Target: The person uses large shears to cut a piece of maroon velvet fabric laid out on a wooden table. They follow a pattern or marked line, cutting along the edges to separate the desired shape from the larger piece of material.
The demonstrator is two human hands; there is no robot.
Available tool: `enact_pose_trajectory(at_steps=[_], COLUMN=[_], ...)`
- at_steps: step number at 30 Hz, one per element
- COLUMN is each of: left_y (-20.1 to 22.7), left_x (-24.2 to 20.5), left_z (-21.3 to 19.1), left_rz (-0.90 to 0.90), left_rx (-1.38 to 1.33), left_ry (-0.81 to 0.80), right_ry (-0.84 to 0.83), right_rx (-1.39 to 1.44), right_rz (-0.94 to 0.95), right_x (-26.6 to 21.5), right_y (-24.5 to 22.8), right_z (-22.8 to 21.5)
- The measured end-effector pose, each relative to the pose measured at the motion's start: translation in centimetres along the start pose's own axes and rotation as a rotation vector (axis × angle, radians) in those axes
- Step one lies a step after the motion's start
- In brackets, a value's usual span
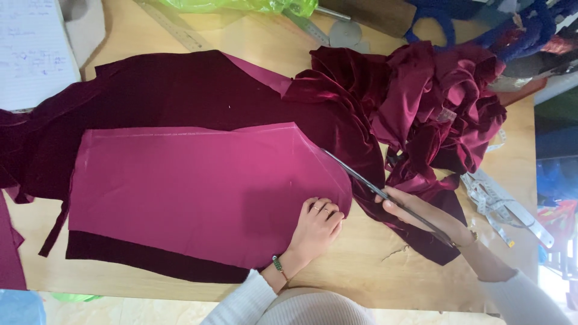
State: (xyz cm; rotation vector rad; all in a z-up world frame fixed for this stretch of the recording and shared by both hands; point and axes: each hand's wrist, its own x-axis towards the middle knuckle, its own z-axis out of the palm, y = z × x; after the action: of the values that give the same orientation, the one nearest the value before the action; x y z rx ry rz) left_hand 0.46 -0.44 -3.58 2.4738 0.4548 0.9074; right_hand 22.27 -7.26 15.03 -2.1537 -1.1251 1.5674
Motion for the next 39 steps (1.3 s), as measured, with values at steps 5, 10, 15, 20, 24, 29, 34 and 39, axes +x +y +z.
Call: enact_pose_trajectory(at_steps=[5, 10, 15, 20, 24, 29, 34, 39], left_y=[0.2, -0.4, -3.5, -9.9, -11.6, -12.9, -14.0, -17.7], left_x=[0.3, -0.2, 4.6, 5.1, 4.7, 4.9, 5.7, 7.3], left_z=[-0.6, 0.4, -5.4, -5.9, -5.8, -6.8, -7.6, -7.1], left_rz=[0.006, -0.063, -0.201, -0.283, -0.22, -0.194, -0.171, -0.203], left_rx=[-0.014, -0.017, 0.102, 0.4, 0.498, 0.473, 0.449, 0.492], left_ry=[0.005, -0.102, -0.068, -0.029, -0.023, -0.07, -0.086, 0.0], right_ry=[0.002, -0.028, -0.045, -0.02, 0.017, 0.043, 0.071, 0.084], right_rx=[-0.004, 0.167, 0.187, 0.182, 0.112, -0.007, -0.032, 0.005], right_rz=[-0.013, -0.085, -0.115, -0.124, -0.063, 0.043, 0.051, 0.026], right_x=[2.8, 3.3, 2.3, 3.3, 4.4, 7.7, 9.3, 7.4], right_y=[2.8, 2.6, 0.7, 0.1, -0.5, 4.8, 8.1, 3.7], right_z=[0.2, 0.8, 0.8, 0.8, 1.2, 2.1, 2.6, 2.8])
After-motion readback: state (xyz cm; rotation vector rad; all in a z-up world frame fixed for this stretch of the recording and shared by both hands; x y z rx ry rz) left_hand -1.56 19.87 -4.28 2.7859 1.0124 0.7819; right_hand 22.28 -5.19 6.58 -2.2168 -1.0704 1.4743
